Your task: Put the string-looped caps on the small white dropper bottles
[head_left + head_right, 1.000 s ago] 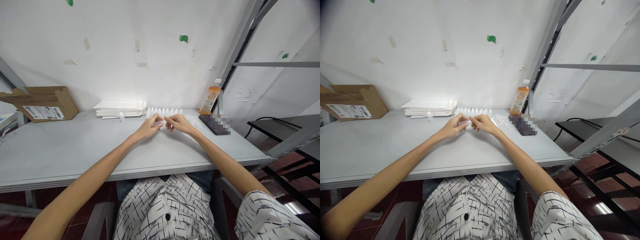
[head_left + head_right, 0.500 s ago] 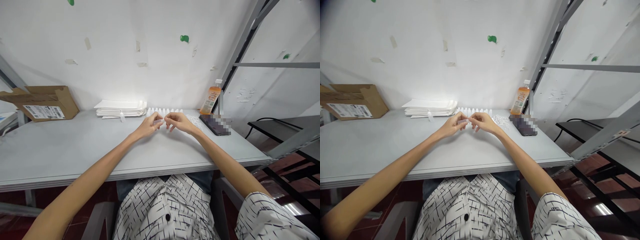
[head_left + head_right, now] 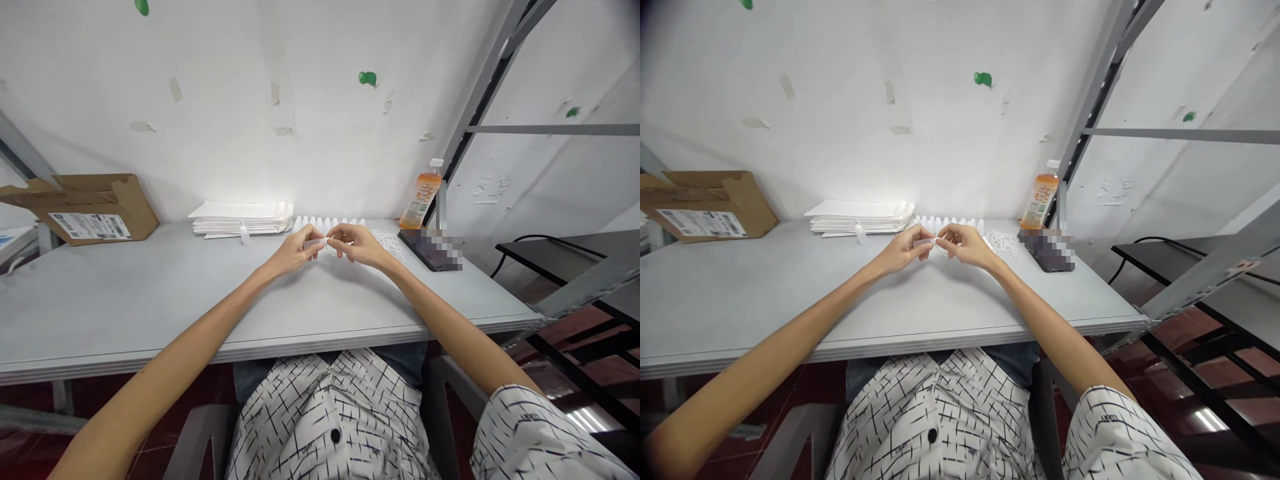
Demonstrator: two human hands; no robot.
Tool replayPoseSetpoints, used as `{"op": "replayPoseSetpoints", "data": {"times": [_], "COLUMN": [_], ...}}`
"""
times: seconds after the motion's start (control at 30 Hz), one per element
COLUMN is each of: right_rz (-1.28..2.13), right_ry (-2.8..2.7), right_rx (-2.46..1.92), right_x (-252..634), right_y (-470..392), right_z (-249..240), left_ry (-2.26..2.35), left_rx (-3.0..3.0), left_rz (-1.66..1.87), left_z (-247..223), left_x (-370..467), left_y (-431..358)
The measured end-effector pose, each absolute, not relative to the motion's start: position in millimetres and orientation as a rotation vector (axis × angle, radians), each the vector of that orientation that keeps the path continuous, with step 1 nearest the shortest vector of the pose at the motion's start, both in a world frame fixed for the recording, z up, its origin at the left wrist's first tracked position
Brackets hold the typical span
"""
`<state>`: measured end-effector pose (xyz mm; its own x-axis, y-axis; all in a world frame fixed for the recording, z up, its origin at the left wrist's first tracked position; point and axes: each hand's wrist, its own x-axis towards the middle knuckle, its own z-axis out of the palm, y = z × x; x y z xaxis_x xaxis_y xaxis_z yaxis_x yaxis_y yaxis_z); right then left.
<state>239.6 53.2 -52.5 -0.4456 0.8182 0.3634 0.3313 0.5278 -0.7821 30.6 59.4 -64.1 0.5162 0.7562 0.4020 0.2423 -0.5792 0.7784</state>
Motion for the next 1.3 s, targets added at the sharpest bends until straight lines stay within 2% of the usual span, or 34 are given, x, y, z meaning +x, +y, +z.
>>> {"op": "replayPoseSetpoints", "data": {"times": [0.3, 0.47, 0.67, 0.9, 1.1, 1.3], "right_rz": [0.674, 0.755, 0.726, 0.706, 0.853, 0.844], "right_ry": [-2.133, -2.09, -2.121, -2.112, -2.148, -2.09], "right_rx": [-1.004, -0.959, -1.008, -0.951, -0.97, -0.978], "right_x": [240.2, 238.6, 238.5, 239.6, 237.1, 240.0], "right_y": [54.9, 51.6, 52.7, 52.2, 52.2, 54.1], "right_z": [-53.5, -51.6, -55.6, -53.5, -58.1, -56.0], "left_ry": [0.866, 0.783, 0.901, 0.857, 0.941, 0.969], "left_rx": [2.145, 2.076, 2.235, 2.133, 2.302, 2.234], "left_rz": [0.95, 0.976, 1.024, 1.049, 1.056, 1.017], "left_z": [-64.7, -66.6, -62.9, -65.3, -63.8, -64.0], "left_x": [34.0, 34.3, 36.5, 35.8, 34.9, 34.9], "left_y": [54.3, 58.7, 51.9, 56.0, 53.9, 54.8]}}
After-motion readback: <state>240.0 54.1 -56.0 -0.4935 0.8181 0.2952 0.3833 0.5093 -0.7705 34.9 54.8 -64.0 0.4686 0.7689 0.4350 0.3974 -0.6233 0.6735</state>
